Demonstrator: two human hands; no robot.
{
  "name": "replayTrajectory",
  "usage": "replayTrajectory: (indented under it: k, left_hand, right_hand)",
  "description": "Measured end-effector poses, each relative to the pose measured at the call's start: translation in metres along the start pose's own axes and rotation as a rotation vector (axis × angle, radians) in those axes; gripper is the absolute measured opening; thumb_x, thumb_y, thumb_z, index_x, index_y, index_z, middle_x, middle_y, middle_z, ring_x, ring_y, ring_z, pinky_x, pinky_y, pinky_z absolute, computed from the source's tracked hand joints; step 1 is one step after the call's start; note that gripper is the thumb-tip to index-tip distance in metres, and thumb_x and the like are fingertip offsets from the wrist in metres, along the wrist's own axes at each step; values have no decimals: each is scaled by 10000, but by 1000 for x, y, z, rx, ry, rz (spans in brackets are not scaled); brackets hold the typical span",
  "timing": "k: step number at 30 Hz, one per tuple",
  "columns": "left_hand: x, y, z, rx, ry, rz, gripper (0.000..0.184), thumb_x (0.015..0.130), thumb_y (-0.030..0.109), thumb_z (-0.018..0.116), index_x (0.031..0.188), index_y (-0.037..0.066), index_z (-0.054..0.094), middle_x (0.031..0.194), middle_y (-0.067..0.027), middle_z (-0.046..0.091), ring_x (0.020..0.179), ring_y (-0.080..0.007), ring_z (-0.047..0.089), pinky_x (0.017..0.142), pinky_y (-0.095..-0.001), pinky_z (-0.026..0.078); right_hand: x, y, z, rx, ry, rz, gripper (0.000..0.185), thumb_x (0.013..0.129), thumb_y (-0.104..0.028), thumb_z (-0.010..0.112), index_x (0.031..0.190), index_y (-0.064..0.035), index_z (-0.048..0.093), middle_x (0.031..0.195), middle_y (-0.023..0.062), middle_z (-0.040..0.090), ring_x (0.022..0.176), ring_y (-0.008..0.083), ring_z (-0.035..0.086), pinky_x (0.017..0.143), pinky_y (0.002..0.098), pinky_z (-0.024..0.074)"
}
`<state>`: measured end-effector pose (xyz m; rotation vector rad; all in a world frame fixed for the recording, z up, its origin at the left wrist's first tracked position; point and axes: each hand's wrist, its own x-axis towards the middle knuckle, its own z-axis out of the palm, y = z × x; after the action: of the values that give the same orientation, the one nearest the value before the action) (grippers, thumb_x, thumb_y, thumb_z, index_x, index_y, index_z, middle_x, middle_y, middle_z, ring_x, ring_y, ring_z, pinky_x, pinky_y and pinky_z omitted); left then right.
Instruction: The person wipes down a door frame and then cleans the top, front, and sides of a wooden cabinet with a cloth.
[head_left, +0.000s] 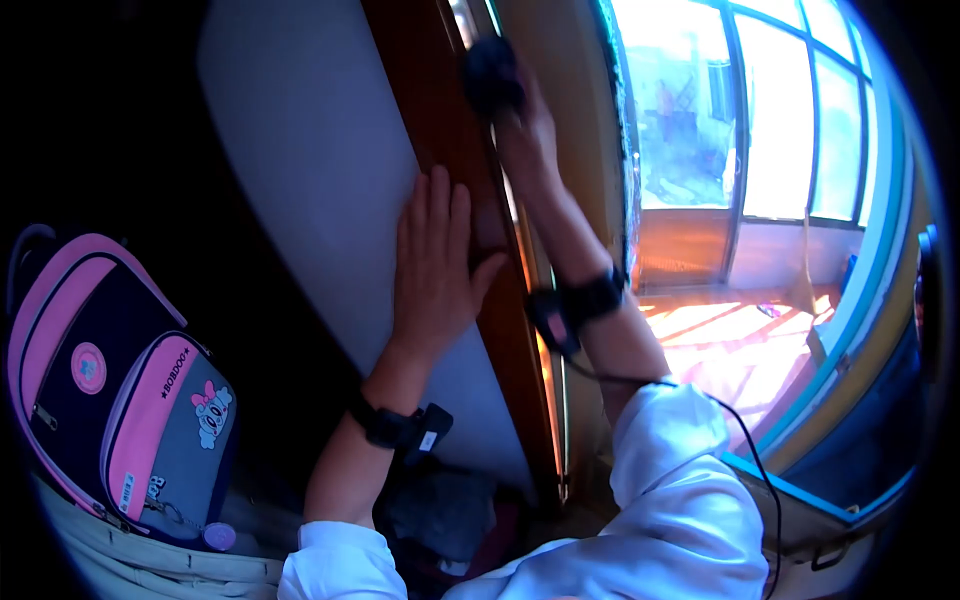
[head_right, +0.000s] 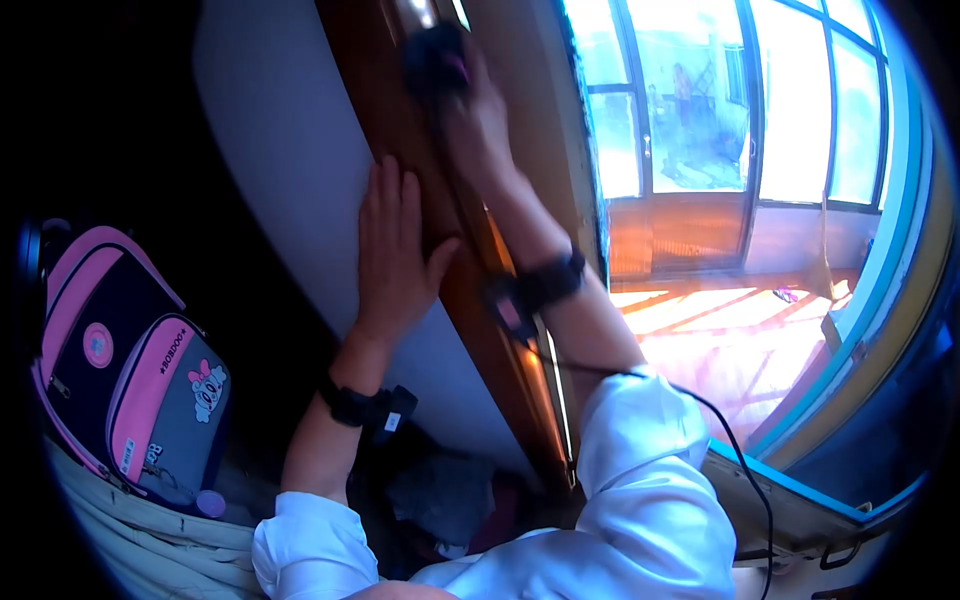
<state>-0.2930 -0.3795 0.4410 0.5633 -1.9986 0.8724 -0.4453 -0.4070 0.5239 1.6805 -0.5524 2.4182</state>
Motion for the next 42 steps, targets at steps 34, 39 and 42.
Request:
replayTrajectory:
  k: [34,39,42]
  left_hand:
    - [0,-1,-5,-72,-50,22,755,900,488,410,1424,39,105,1454,-230,142,1343,-401,153,1080,-510,193]
    - [0,-1,-2,-84,-94,-1,771,890,486,430,1415,14,120,1462,-232,117,1353,-400,115,1086,-506,157]
    - [1,-2,-4,0,-174,-20,788,880,472,460,1416,13,109,1476,-223,65,1367,-380,65,1099,-487,92]
  right_hand:
    - [318,-78,97,71,-114,-73,418,900,-254,455,1291,-109,436,1166,145,547,1088,230,513,918,326,402]
    - [270,-74,75,151,-227,-64,423,895,-276,471,1291,-130,444,1148,137,557,1058,214,528,892,309,416]
    - [180,-49,35,35,-244,-203,343,887,-215,486,1208,-95,502,1033,103,595,862,168,567,710,267,442]
